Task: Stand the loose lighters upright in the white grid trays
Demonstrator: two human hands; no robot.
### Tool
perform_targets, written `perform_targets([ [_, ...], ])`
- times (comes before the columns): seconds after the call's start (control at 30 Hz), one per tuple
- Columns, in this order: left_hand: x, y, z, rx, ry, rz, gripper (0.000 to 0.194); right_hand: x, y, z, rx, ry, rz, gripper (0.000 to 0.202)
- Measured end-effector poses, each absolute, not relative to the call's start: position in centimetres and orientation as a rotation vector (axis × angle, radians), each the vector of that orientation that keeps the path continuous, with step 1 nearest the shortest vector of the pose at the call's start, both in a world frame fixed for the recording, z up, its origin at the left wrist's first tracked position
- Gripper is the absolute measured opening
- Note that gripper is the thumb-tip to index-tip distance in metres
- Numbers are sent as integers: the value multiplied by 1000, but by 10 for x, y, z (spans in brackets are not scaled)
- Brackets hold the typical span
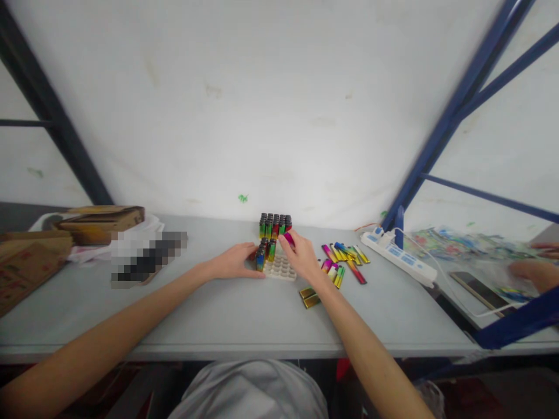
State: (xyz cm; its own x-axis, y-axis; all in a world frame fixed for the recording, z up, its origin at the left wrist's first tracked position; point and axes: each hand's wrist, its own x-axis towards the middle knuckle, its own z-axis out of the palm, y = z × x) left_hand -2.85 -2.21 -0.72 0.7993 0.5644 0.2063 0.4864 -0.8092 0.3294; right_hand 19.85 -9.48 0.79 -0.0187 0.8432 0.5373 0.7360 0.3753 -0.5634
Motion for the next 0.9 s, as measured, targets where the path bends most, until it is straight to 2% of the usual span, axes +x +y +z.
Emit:
perform_targets([
  [0.2, -28, -22, -7, 2720, 835, 430, 63, 203, -96, 12, -1246, -2003, 73, 37],
  [0.37, -28, -22, -7, 2710, 825, 419, 63, 204, -99, 13, -1302, -2141, 256, 45],
  [0.73, -28, -20, -10, 2706, 815, 455, 66, 206, -90, 1, -1338, -2125, 334, 34],
  [0.9, -28, -20, -11, 2714, 810, 449, 64, 203, -86, 1, -1357, -2180, 208, 29],
])
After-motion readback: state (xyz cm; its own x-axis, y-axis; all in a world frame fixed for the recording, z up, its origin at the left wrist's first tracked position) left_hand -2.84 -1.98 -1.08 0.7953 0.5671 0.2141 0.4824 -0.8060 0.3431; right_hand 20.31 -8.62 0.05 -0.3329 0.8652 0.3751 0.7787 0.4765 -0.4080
